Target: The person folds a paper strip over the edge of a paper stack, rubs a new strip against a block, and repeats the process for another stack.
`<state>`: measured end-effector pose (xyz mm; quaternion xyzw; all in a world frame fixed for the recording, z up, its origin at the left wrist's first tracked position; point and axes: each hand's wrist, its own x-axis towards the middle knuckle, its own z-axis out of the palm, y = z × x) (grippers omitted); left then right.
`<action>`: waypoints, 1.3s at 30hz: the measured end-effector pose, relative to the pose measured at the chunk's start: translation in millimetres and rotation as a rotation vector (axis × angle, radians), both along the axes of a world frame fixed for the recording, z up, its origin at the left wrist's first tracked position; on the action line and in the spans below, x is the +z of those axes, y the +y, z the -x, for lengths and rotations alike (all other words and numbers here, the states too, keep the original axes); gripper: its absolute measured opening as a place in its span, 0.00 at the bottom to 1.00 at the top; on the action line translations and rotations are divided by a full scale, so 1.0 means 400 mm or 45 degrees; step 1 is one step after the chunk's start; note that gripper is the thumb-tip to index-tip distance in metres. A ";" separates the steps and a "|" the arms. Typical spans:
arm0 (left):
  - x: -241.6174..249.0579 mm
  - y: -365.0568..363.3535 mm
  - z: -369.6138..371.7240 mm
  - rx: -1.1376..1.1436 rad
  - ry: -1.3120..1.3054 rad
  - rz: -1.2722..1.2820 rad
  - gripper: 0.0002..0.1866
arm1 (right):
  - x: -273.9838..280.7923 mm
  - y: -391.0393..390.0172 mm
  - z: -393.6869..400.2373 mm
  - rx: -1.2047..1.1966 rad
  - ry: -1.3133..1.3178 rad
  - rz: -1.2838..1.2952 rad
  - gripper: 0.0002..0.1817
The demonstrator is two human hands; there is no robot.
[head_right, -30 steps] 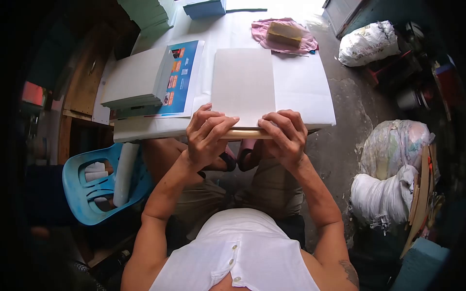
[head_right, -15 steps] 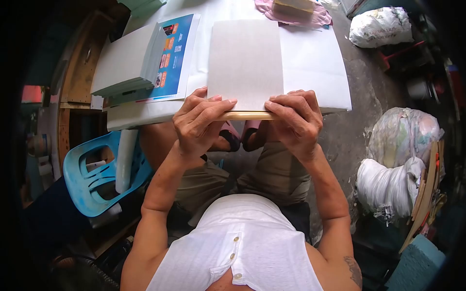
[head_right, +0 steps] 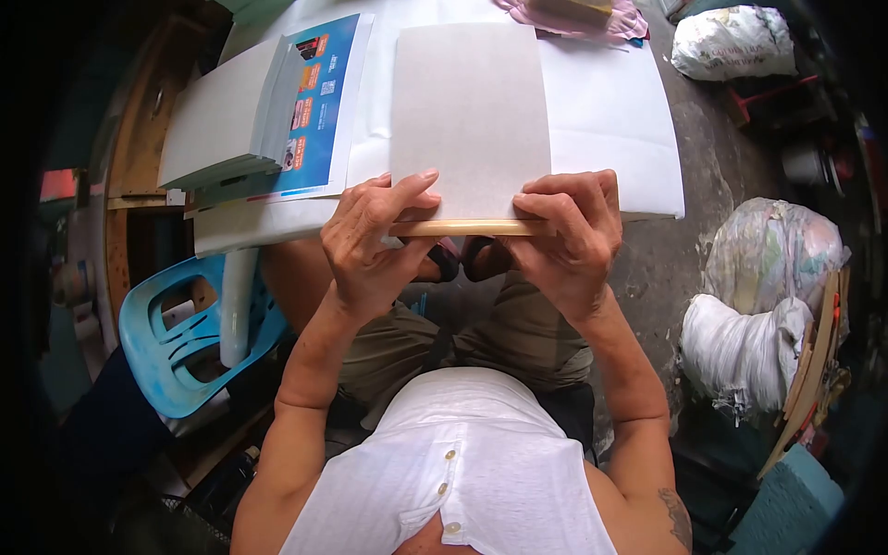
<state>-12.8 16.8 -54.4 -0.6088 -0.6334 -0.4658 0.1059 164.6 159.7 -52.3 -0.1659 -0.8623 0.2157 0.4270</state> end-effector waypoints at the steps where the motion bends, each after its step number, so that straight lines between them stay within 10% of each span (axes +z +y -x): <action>1: 0.000 0.000 -0.003 0.005 -0.004 -0.005 0.27 | 0.000 -0.002 0.001 -0.008 -0.004 0.001 0.23; 24: 0.029 -0.003 0.031 -0.155 -0.484 0.144 0.40 | 0.051 0.020 -0.005 0.078 -0.159 0.235 0.18; 39: 0.068 -0.028 0.077 -0.332 -0.729 0.435 0.37 | 0.060 0.046 -0.045 0.209 -0.210 0.436 0.35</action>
